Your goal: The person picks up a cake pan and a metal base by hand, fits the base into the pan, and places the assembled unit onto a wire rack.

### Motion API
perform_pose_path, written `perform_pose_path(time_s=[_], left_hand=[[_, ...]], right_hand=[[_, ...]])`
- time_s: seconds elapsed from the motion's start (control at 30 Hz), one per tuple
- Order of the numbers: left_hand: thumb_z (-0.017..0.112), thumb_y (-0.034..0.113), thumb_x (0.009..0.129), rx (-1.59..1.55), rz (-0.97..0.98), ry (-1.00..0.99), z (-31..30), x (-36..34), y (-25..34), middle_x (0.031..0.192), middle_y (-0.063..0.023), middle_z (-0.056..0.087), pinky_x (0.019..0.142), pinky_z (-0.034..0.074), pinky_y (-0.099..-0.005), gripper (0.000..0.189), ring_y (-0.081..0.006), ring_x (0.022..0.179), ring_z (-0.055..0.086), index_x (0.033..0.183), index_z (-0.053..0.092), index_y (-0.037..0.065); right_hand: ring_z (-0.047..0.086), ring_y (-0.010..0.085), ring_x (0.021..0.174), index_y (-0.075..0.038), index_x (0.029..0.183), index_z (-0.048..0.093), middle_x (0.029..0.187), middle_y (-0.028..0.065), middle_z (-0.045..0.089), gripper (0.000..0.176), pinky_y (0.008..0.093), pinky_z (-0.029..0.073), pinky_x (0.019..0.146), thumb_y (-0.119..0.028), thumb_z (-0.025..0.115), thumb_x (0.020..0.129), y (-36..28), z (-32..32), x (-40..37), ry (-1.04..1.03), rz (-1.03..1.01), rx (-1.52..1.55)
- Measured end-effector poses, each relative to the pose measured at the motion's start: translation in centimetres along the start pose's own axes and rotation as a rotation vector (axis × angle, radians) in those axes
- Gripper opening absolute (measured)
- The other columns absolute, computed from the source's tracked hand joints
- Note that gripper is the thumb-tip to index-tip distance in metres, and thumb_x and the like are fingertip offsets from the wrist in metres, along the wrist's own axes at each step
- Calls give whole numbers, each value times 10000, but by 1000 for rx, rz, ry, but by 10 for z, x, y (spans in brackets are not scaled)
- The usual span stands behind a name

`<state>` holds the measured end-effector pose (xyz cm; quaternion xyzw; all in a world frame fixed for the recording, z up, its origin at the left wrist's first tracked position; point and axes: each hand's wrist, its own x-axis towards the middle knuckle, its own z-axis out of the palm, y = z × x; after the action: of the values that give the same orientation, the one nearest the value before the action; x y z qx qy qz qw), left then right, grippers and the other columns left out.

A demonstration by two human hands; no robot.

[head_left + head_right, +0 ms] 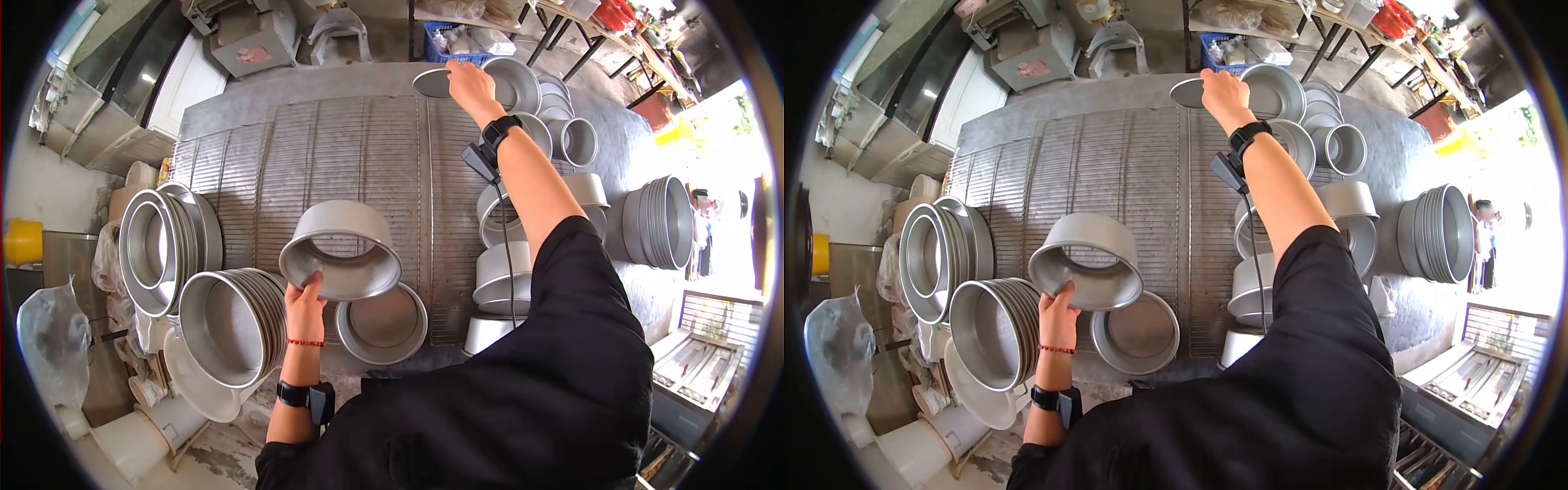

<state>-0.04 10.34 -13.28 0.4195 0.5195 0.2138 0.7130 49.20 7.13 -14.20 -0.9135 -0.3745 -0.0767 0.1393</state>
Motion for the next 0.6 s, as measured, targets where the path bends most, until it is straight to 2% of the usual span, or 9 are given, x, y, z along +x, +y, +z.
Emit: perform_pose_path(time_s=[0.1,0.13,0.4,0.6], left_hand=[[663,156,917,-60,10,-19,-7,-10,3,1030,34,650,730,411,-260,202,-70,908,571,1111,634,108],[659,148,925,-82,16,-21,-6,-14,6,1039,19,652,770,434,-272,197,-89,938,585,1111,627,91],[639,122,934,-141,6,-4,-21,-12,2,1122,-37,628,856,470,-314,245,-147,1024,588,1163,587,54],[634,117,935,-146,14,-5,-23,-9,3,1128,-54,626,880,475,-329,255,-161,1032,591,1170,581,33]], right_hand=[[653,375,952,-123,1047,632,981,162,682,176,500,506,787,-228,546,934,4,10,9,-60,14,-23],[653,373,960,-124,1050,633,987,160,683,181,499,506,789,-231,546,933,4,13,11,-72,22,-41],[650,357,1001,-131,1090,641,1046,144,687,225,486,500,828,-264,538,940,-2,16,24,-141,74,-47],[642,355,1036,-125,1112,631,1095,144,677,246,475,496,857,-279,535,946,-5,15,24,-122,88,-28]])
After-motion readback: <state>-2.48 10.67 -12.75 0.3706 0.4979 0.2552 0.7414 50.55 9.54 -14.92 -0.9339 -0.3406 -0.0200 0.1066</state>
